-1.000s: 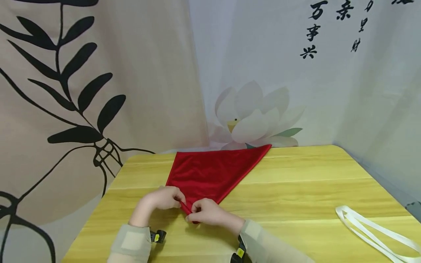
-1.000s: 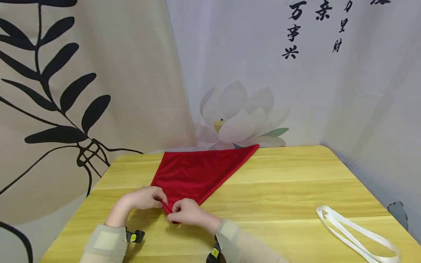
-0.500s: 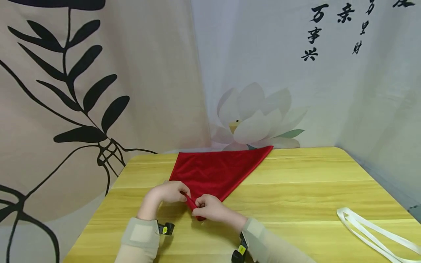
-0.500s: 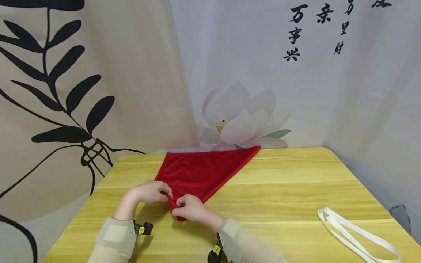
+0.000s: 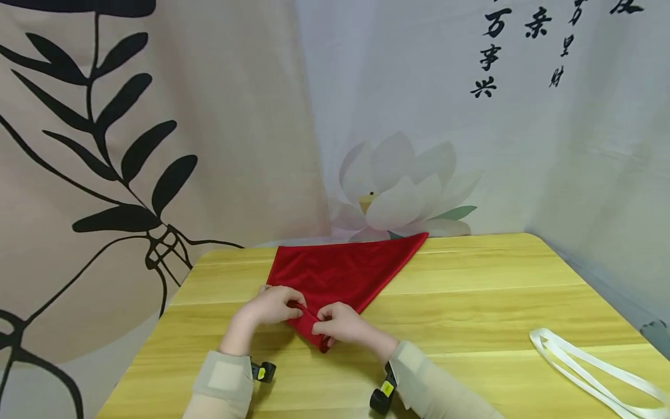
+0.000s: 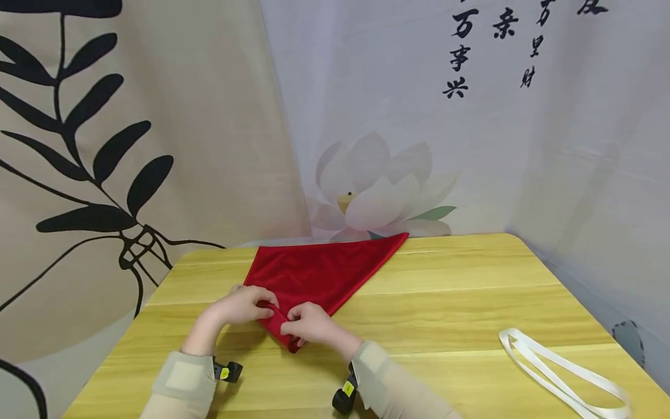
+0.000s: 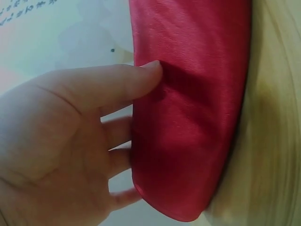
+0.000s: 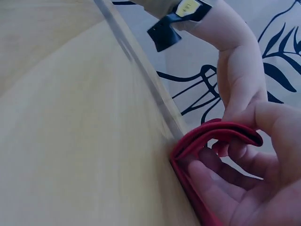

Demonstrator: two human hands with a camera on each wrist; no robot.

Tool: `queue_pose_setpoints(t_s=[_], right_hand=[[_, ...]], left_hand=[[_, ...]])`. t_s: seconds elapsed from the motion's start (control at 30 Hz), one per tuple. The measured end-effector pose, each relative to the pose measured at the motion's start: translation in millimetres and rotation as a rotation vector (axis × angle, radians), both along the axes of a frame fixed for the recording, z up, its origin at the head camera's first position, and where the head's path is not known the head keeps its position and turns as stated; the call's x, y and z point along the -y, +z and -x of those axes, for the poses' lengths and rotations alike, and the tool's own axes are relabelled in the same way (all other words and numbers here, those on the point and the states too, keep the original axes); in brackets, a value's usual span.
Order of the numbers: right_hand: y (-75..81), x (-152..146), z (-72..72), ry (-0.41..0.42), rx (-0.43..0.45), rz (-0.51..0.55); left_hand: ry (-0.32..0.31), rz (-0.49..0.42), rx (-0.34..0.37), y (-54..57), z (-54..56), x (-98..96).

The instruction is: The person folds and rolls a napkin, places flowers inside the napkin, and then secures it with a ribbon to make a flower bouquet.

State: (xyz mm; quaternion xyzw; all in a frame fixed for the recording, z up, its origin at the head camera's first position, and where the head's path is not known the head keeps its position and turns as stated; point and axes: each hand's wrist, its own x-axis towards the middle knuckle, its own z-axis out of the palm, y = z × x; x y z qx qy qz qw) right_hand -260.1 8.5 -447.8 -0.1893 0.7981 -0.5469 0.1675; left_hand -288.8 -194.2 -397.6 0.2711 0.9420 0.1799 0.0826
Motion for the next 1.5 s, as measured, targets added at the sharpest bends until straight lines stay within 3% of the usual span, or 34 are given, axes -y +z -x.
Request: queue_pose_setpoints(t_s=[0.2, 0.5, 0.63, 0.83, 1.03, 1.37, 1.5], right_hand=[[-2.6, -2.8, 3.2, -0.011, 0.095, 0.060], [-5.3, -11.3, 9.4, -0.026, 0.178, 0.065], [-5.9, -14.2, 11.8, -0.025, 0.197, 0.052], [-6.4, -18.0, 14.2, -0.022, 0.210, 0.020], [-8.1, -23.9, 18.2, -0.006, 0.181, -0.042], [-12.1, -33.3, 22.9, -0.009, 0.104, -0.140], [-11.6, -38.4, 25.4, -0.039, 0.065, -0.174]], left_hand=[[0.029, -0.007, -0.089, -3.3, -0.4, -1.3], [0.090, -0.051, -0.149, -1.6, -4.0, -2.9], [0.053, -0.073, -0.160, 0.7, -4.4, -4.8], [-0.033, -0.080, -0.081, -1.6, -3.0, -6.5], [-0.067, -0.040, 0.036, -5.4, -5.0, -7.0], [-0.106, -0.048, 0.165, -10.8, -8.3, -13.1], [-0.087, -0.018, 0.220, -12.3, -7.5, -14.2]])
